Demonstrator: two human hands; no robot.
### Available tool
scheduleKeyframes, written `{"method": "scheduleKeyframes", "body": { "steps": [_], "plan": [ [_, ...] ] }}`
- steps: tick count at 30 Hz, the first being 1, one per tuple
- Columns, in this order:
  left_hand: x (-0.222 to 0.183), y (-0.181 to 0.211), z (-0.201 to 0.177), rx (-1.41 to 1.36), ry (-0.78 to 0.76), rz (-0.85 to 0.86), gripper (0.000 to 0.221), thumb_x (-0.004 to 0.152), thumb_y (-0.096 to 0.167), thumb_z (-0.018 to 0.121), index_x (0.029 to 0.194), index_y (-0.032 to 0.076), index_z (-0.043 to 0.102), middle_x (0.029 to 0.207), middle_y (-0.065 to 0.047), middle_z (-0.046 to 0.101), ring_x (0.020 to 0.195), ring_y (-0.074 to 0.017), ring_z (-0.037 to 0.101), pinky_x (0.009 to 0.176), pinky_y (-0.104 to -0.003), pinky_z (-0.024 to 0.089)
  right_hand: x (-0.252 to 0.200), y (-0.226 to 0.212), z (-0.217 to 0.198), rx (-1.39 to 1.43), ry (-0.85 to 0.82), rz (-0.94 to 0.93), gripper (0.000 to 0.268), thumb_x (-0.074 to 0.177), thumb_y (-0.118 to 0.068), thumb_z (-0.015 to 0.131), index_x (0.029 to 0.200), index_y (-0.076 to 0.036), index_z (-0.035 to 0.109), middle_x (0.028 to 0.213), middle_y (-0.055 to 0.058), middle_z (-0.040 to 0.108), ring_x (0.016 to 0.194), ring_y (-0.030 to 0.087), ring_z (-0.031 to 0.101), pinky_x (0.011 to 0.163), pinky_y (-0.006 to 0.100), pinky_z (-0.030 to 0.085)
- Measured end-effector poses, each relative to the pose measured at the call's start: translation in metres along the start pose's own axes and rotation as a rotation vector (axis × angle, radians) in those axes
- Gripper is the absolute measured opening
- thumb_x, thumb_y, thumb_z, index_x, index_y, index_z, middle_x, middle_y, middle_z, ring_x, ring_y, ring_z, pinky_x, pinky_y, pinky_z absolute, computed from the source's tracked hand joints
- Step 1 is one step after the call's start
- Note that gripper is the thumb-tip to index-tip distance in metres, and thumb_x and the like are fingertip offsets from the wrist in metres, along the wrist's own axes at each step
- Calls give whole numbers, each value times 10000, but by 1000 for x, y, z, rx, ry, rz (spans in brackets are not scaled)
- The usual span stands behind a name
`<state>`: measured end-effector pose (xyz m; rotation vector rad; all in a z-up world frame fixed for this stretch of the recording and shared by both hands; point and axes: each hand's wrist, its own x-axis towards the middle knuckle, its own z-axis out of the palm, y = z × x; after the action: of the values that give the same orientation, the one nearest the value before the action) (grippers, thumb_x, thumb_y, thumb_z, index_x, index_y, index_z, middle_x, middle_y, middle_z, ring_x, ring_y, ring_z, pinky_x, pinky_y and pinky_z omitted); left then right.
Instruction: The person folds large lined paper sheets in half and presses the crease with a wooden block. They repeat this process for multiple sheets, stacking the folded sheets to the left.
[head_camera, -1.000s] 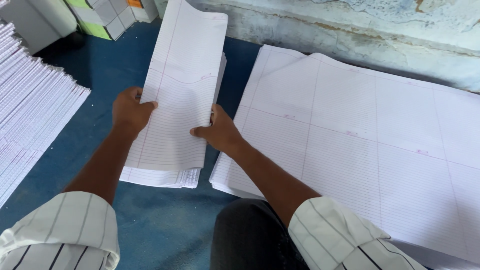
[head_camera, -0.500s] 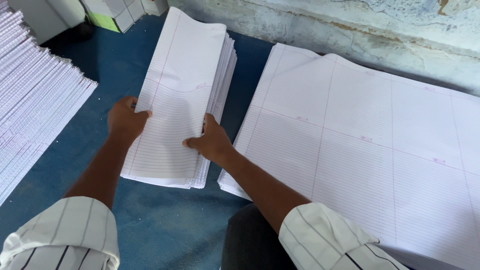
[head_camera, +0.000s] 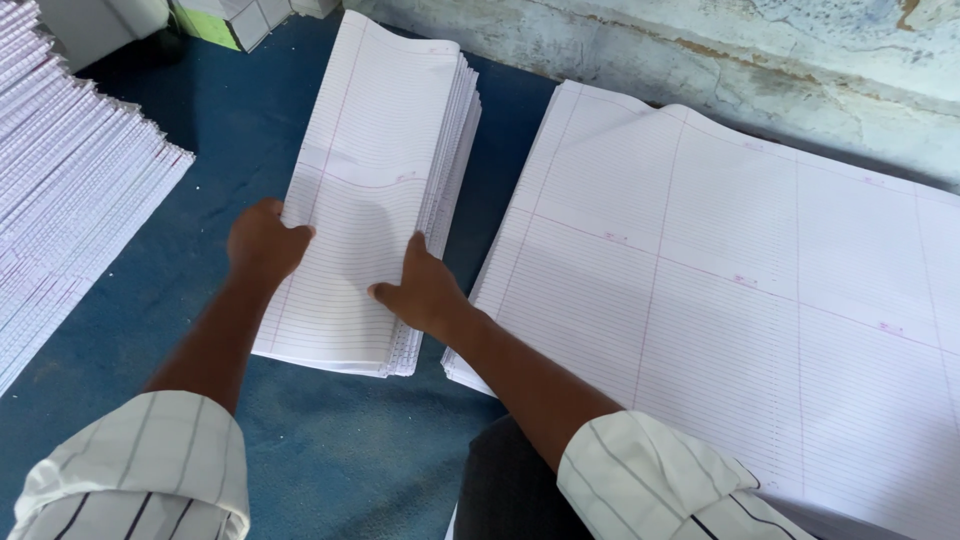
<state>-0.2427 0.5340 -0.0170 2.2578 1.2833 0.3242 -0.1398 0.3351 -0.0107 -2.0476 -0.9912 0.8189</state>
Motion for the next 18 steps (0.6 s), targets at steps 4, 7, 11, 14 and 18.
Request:
{"method": "scheduleKeyframes", "body": {
  "steps": [4,7,11,14,18],
  "plan": [
    [1,-3,9,97,50,22,528,829,205,838,1247,-34,618,1166,-273,666,1015,-386,671,798,-478,579,-10,-6,-6,-183,-105,69,1039,947,-392,628,1536,152,-33,1149,369,653,903,340,767,815,373,642],
    [-1,-5,14,-22,-22,-6,570,861,184,795,1337,-24,561,1191,-250,697,1029,-362,718,875,-470,579,-14,-14,-10,-240,-157,83,1072,958,-481,571,1541,136,-83,1079,335,687,852,331,776,782,383,640],
    [-3,-6,19,36,-62,11,581,885,181,777,1376,-18,539,1230,-254,690,1067,-373,719,898,-477,587,-14,-21,-9,-353,-204,126,1084,958,-573,487,1560,109,-104,969,277,743,766,315,790,713,399,644],
    [-3,-2,21,94,-76,17,616,886,167,767,1413,-9,502,1264,-260,661,1114,-394,688,913,-495,574,-15,-25,-7,-437,-219,96,1127,963,-614,487,1557,121,-128,943,284,740,746,314,774,701,411,632],
    [-2,1,21,154,-100,0,651,899,166,752,1456,4,458,1308,-264,630,1183,-411,652,965,-505,554,-17,-28,-7,-470,-238,103,1136,950,-620,502,1557,120,-110,949,271,738,742,296,779,683,406,642]
  ]
}}
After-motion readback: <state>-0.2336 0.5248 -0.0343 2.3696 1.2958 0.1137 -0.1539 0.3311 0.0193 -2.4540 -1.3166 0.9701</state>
